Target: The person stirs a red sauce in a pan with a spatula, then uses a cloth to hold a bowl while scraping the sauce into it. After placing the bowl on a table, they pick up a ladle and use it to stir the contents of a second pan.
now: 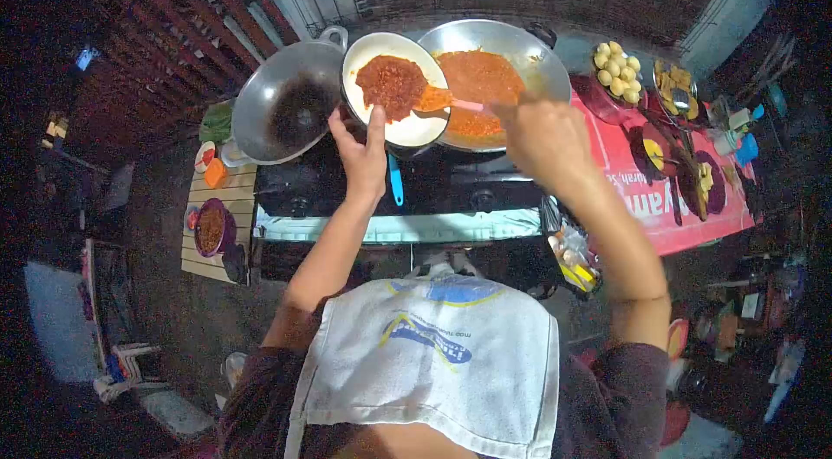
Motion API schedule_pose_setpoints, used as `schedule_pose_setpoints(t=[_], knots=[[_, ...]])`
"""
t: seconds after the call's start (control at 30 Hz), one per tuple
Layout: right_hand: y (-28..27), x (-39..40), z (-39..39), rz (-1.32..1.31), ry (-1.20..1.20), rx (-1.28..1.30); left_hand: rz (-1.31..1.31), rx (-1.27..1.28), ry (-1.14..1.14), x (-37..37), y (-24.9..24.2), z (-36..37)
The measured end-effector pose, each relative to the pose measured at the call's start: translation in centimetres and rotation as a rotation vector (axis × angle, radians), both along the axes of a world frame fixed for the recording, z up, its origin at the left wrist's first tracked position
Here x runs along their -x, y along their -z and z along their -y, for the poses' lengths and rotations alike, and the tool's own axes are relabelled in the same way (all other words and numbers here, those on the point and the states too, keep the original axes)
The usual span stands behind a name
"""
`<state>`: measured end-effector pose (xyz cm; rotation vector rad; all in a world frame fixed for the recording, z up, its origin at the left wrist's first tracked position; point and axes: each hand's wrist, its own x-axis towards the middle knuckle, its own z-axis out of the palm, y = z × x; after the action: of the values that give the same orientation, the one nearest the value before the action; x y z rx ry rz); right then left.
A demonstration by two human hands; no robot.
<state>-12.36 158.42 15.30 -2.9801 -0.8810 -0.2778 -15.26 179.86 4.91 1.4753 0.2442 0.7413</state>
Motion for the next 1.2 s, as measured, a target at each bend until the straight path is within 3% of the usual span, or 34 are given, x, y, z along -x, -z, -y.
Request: schedule_pose_setpoints(t=[0.27,0.47,0.73,0.9,0.97,1.03,1.1,1.2], knots=[[10.1,-0.6,-1.2,0.056,-0.007,-0.531,-0.164,0.122,0.045,0.2,0.7,-0.2],[11.2,-0.7,-1.0,-0.049,0.03,-0.695,-0.14,0.356,0.052,-1.0,0.3,0.3],[11.2,-2.1,1.5,-0.151,-0.017,-0.987,-0.212,0.442,0.102,-1.1,-1.2,0.3],[10.8,-4.1,4.6,-0.035,0.062,-0.815,-0.185,0.459,0.084,0.0,-1.1,-0.5],[10.2,-4.5,5.3,0.302,0.082,-0.47,-0.167,0.466,0.063,0.2,-0.6,-1.0],[11.9,-5.8,6.0,0.329,0.095,-0.349,-0.21,0.473,0.02,0.6,-0.7,-1.1],[13.1,-6.5,6.4,0.406,0.021,-0.065,-0.22,0.476,0.028,1.0,-0.3,-1.4],[13.2,-6.7,6.1,0.435,0.051,-0.107,-0.218,0.482,0.032,1.0,0.1,-1.6]])
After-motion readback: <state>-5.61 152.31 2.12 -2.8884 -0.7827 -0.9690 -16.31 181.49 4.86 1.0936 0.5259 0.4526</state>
